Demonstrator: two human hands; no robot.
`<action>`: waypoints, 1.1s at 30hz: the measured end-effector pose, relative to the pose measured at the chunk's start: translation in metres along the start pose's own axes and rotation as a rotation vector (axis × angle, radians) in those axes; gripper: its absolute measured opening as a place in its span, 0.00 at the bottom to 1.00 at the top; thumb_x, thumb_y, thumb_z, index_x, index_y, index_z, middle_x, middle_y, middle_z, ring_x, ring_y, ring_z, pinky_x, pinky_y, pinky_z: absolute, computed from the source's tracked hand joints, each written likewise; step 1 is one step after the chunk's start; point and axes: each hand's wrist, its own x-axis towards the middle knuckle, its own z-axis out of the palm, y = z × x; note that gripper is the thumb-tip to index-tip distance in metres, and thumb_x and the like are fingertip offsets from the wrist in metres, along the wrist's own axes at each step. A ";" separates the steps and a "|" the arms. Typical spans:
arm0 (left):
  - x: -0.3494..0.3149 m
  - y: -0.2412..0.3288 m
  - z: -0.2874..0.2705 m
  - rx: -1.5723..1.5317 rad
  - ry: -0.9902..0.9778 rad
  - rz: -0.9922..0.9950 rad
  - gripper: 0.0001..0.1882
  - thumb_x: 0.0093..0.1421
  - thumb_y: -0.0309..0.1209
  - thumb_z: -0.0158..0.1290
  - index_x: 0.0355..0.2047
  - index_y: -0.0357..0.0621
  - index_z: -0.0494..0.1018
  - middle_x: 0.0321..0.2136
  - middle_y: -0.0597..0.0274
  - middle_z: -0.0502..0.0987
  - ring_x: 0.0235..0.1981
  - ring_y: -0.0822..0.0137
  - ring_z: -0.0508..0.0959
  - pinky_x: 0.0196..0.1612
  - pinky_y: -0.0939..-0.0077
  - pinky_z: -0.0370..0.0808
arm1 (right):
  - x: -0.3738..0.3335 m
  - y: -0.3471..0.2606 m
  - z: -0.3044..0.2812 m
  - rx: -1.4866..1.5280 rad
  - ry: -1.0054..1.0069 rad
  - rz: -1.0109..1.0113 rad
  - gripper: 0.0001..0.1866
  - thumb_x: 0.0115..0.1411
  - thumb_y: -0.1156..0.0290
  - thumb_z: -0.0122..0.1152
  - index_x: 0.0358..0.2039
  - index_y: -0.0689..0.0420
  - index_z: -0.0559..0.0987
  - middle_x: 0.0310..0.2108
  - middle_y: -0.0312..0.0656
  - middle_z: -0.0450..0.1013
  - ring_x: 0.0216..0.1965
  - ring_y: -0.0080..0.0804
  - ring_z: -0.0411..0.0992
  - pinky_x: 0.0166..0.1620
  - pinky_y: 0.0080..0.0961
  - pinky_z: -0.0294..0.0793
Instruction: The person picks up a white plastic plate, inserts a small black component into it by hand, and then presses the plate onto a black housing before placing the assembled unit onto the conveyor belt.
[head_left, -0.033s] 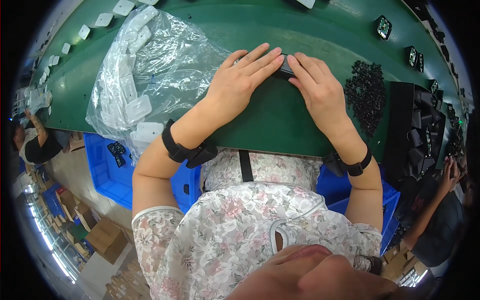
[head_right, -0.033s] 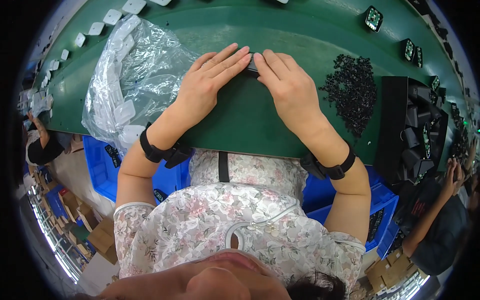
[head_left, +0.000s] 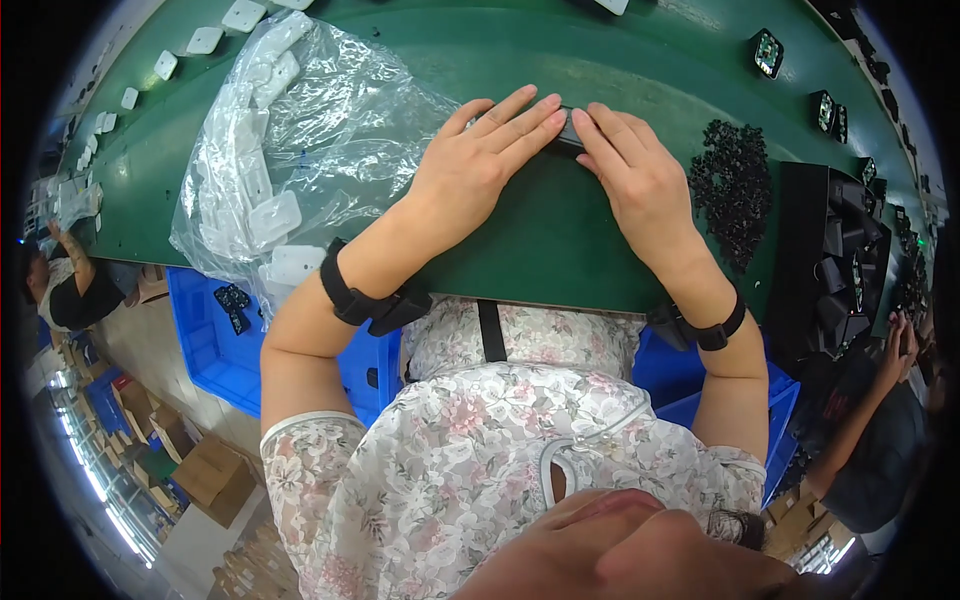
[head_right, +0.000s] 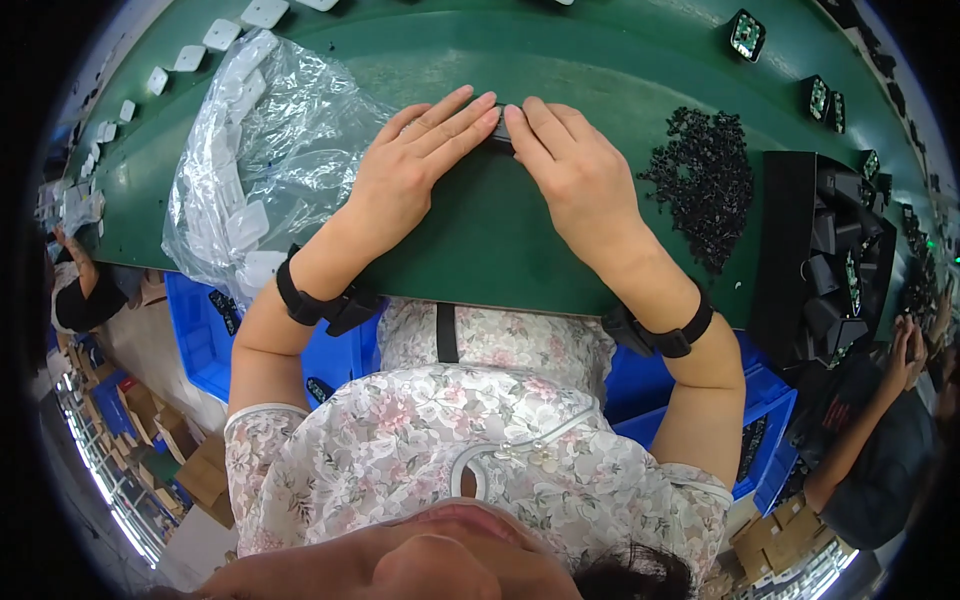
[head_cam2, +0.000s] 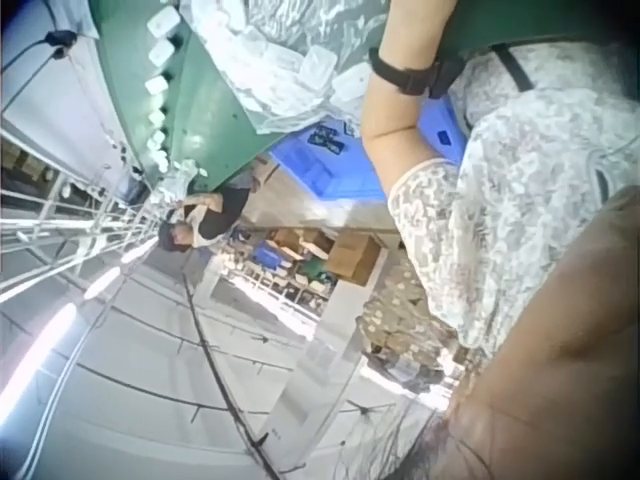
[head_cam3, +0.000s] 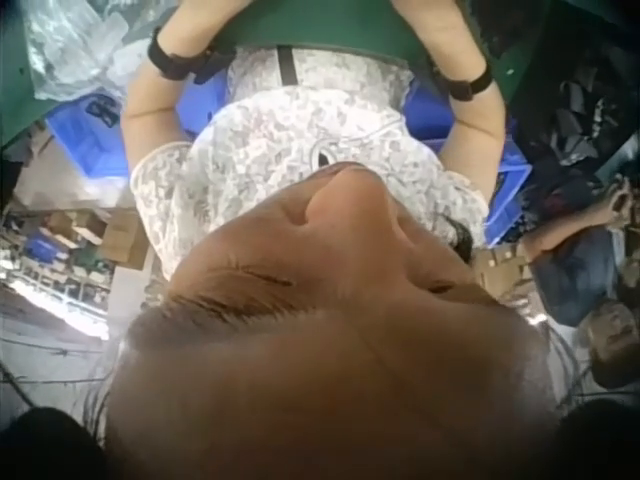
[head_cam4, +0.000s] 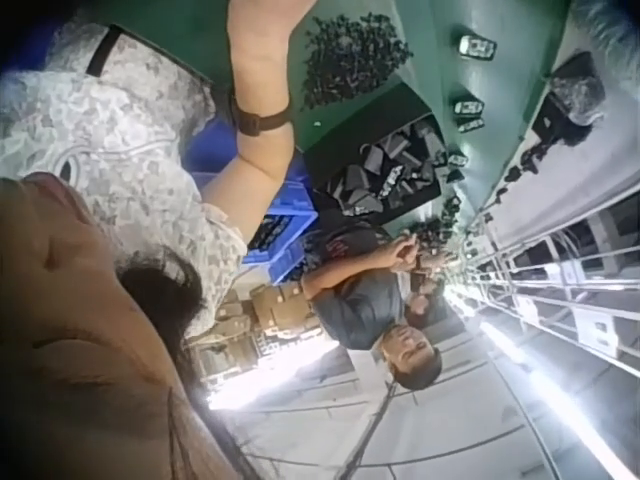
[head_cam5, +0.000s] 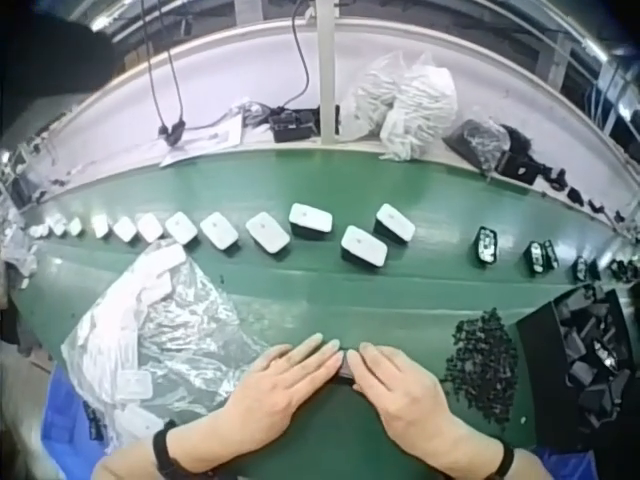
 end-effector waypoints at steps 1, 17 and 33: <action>0.000 0.000 -0.002 0.039 -0.016 0.026 0.30 0.51 0.18 0.47 0.57 0.46 0.65 0.58 0.64 0.66 0.60 0.60 0.65 0.57 0.61 0.64 | 0.000 0.001 -0.001 -0.050 -0.004 -0.056 0.23 0.46 0.78 0.65 0.46 0.59 0.76 0.44 0.43 0.73 0.42 0.41 0.72 0.44 0.30 0.74; 0.034 0.005 0.006 -0.541 0.248 -0.360 0.15 0.55 0.37 0.57 0.36 0.36 0.75 0.27 0.53 0.78 0.30 0.57 0.77 0.38 0.68 0.72 | 0.016 0.010 -0.009 1.252 0.113 0.565 0.21 0.57 0.75 0.62 0.50 0.64 0.69 0.45 0.42 0.72 0.46 0.27 0.70 0.50 0.22 0.68; -0.098 -0.134 -0.087 0.688 -0.021 -0.550 0.17 0.54 0.23 0.48 0.45 0.38 0.69 0.43 0.52 0.71 0.46 0.53 0.70 0.45 0.63 0.70 | 0.047 0.188 -0.054 0.334 0.090 0.582 0.19 0.63 0.64 0.54 0.51 0.60 0.74 0.43 0.38 0.74 0.43 0.24 0.68 0.49 0.19 0.66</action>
